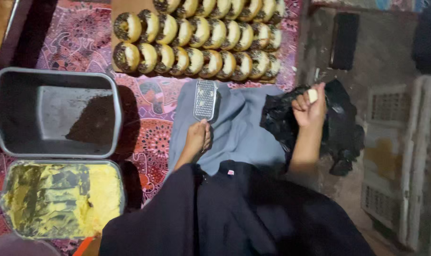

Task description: The person grates a block of cheese over a tray of donuts using a handheld grater. They repeatedly grate cheese onto each donut, occasionally retrieving more cheese from a black plastic bag.

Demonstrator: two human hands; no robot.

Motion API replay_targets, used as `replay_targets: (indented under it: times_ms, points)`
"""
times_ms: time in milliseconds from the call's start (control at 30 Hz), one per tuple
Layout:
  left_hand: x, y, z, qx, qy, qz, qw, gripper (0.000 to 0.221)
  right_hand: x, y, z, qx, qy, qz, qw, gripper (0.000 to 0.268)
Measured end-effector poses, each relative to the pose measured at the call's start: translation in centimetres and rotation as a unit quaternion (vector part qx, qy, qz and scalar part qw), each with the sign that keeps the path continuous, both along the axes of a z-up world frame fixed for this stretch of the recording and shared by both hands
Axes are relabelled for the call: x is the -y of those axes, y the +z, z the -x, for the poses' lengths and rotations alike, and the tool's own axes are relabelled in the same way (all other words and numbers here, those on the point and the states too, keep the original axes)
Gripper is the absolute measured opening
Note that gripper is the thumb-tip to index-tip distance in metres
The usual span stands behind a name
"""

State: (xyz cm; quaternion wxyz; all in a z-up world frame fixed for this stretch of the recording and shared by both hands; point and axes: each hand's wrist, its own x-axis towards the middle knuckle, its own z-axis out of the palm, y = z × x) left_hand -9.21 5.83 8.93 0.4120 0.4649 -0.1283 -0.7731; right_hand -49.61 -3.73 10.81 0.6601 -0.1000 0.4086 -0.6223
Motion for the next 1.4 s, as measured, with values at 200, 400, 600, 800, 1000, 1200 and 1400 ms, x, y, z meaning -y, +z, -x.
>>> replay_targets:
  times_ms: [200,400,600,800,1000,1200,1400]
  points:
    - [-1.5,0.7,3.3,0.038,-0.063,0.038,0.997,0.034,-2.9,2.2,-0.9,0.014,0.039,0.017,0.999,0.034]
    - [-1.6,1.5,5.2,0.04,-0.087,0.045,0.994,0.035,-4.1,3.6,-0.4,0.025,0.11,0.073,0.991,0.031]
    - [-1.5,1.6,7.1,0.023,-0.106,0.024,0.994,0.034,-4.4,4.6,-0.6,-0.013,0.124,0.091,0.988,0.031]
    - [-0.6,1.1,8.1,0.052,-0.12,0.052,0.99,0.036,-3.0,5.7,-0.8,-0.089,0.141,0.107,0.98,0.03]
    - [0.0,1.2,8.5,0.053,-0.125,0.044,0.99,0.035,-3.4,6.4,-0.8,-0.093,0.144,0.103,0.98,0.027]
    - [-0.3,1.1,8.5,0.047,-0.13,0.044,0.989,0.035,-3.5,5.5,-0.9,-0.097,0.137,0.086,0.982,0.027]
    - [0.5,-1.0,8.8,0.06,-0.136,0.033,0.988,0.036,-1.4,2.9,-0.8,-0.173,0.13,0.051,0.975,0.029]
